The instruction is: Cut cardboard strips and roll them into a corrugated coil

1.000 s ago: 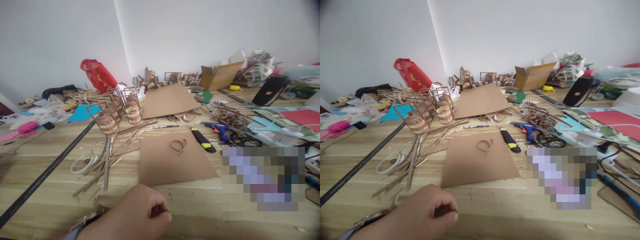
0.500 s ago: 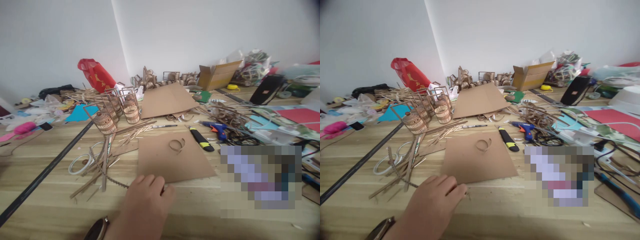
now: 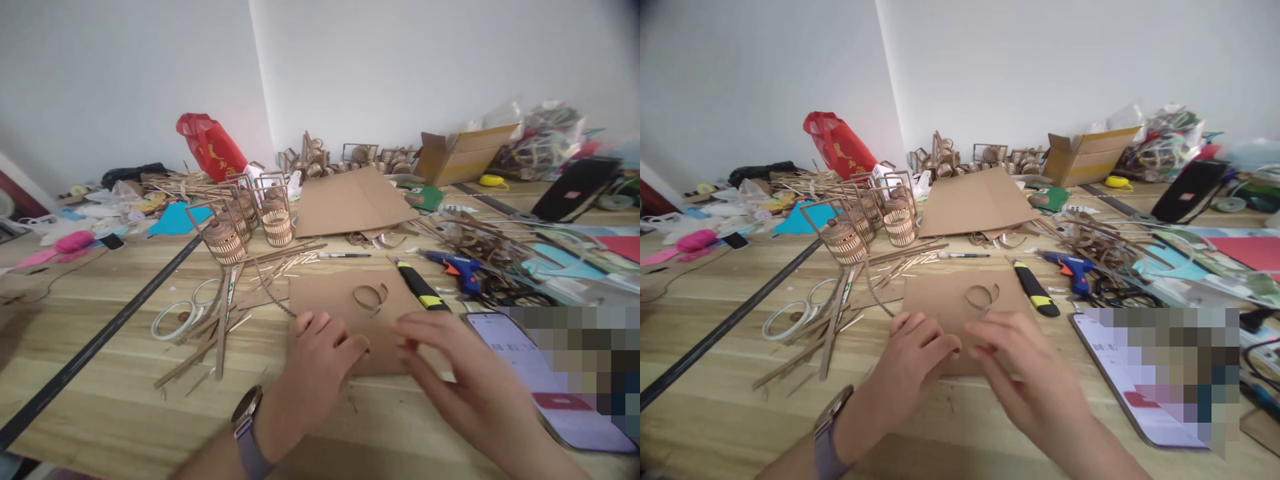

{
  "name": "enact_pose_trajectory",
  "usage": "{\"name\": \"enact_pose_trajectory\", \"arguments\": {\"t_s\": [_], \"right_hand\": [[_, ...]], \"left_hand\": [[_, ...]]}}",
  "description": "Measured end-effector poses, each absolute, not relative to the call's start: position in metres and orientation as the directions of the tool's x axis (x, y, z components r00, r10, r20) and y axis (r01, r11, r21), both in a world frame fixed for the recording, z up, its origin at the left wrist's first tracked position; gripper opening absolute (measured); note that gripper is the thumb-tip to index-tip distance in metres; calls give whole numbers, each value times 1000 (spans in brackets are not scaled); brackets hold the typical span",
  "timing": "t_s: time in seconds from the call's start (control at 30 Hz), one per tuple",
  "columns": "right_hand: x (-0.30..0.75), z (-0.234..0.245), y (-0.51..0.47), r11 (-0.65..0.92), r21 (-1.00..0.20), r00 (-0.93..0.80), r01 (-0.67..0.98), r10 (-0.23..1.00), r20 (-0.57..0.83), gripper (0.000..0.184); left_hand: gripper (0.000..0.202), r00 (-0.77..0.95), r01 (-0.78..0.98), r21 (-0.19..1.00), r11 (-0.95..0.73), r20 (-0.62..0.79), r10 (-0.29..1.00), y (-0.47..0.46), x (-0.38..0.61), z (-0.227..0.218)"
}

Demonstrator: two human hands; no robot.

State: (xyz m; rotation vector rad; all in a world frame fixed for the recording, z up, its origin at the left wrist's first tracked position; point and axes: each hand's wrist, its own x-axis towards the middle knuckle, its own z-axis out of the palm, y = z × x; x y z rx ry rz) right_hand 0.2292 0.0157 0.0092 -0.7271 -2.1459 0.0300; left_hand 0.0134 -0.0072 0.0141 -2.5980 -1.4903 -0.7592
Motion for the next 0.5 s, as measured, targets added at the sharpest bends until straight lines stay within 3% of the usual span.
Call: {"name": "enact_pose_trajectory", "arguments": {"t_s": [0.1,0.2,0.33,0.4,0.5], "right_hand": [[206,15,34,902,-263,-573,342,422,702,25],[199,10,32,916,-299,-566,268,401,720,26],[202,9,20,892,-370,-482,259,451,751,22],[205,8,14,870,-421,-528,258,492,693,25],[213,4,4,866,-393,-559,309,500,661,31]], "left_hand": [[15,416,780,275,-563,444,793,-5,9,15],[17,404,714,398,-577,438,803,-7,5,20],[30,426,596,546,-588,406,809,-13,4,30],[36,451,544,608,-578,369,813,-15,3,35],[38,478,486,676,-554,325,816,-17,2,40]]}}
